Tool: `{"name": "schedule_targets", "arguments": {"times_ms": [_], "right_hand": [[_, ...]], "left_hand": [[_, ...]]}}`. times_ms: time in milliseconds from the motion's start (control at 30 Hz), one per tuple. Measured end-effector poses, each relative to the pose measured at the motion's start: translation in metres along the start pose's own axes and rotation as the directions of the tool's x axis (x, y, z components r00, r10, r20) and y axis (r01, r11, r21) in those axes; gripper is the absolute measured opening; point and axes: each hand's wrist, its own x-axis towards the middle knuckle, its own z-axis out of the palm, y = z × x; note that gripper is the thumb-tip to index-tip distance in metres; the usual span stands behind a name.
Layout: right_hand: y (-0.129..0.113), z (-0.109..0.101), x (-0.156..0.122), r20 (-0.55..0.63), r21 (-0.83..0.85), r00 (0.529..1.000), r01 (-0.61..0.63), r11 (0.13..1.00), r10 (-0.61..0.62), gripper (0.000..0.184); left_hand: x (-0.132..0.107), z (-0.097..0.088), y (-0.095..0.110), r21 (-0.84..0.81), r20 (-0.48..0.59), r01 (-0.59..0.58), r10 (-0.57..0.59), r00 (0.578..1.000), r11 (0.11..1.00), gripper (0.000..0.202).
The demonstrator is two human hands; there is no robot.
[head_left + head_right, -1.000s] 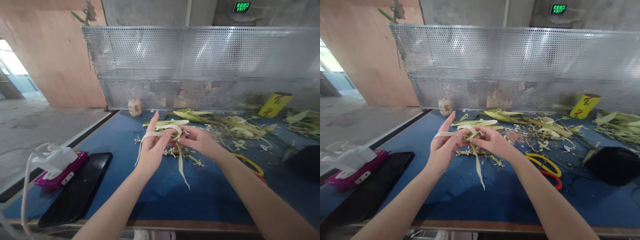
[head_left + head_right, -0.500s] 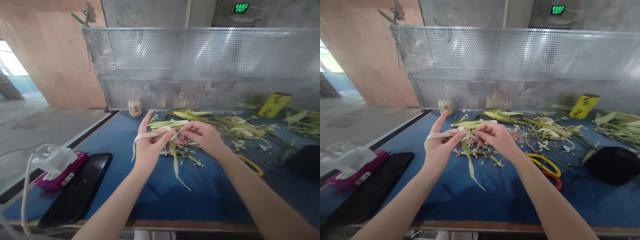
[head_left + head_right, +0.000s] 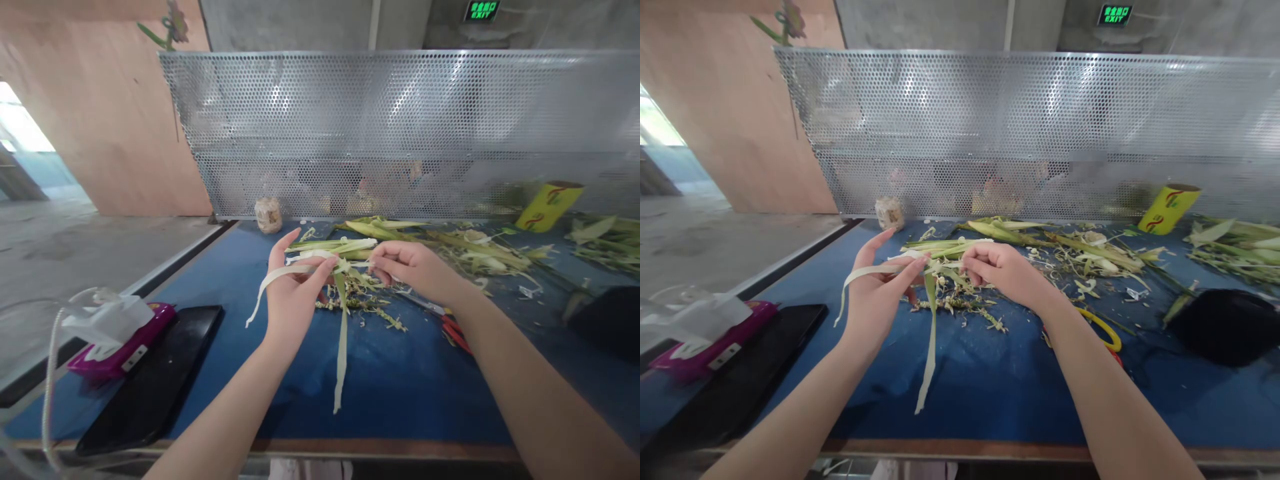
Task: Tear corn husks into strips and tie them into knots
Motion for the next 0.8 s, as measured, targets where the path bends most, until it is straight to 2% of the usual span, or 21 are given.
{"name": "schedule_targets", "arguments": {"times_ms": [133, 233, 300, 400, 467, 567, 667, 800], "right_hand": [[0.004, 0.001, 0.001, 0.002, 0.169, 0.999, 0.034, 0.985, -0.035, 0.026], [0.003, 0.003, 0.0, 0.019, 0.335, 0.999, 0.039, 0.942, -0.048, 0.025], [0.0, 0.005, -0.001, -0.021, 0.403, 0.999, 0.046, 0.914, -0.041, 0.022], [-0.003, 0.013, 0.001, -0.15, 0.385, 0.989, 0.053, 0.921, 0.005, 0.023], [-0.003, 0.022, 0.004, -0.194, 0.387, 0.98, 0.035, 0.921, 0.044, 0.028], [0.001, 0.034, 0.007, -0.079, 0.525, 0.997, 0.035, 0.85, 0.008, 0.039], [0.0, 0.039, 0.005, -0.069, 0.481, 0.997, 0.014, 0.877, 0.022, 0.027], [-0.006, 0.038, 0.002, -0.123, 0.336, 0.989, -0.036, 0.941, 0.082, 0.029]], "left_hand": [[0.0, 0.0, 0.001, -0.017, 0.032, 0.025, -0.024, 0.999, 1.0, 0.06], [0.001, -0.001, 0.001, -0.016, 0.043, 0.027, -0.027, 0.999, 0.999, 0.06], [0.001, -0.001, 0.0, -0.026, 0.017, 0.017, -0.017, 1.0, 1.0, 0.061], [0.002, -0.001, 0.0, -0.04, 0.023, 0.008, -0.007, 1.0, 0.999, 0.062], [0.002, -0.001, 0.0, -0.049, 0.049, 0.016, -0.013, 0.999, 0.999, 0.063], [0.001, 0.0, 0.0, -0.075, 0.069, 0.022, -0.017, 0.997, 0.997, 0.063], [0.001, 0.0, -0.001, -0.096, 0.09, 0.034, -0.025, 0.996, 0.995, 0.063], [0.0, 0.0, -0.001, -0.048, 0.128, 0.037, -0.031, 0.991, 0.998, 0.064]]}}
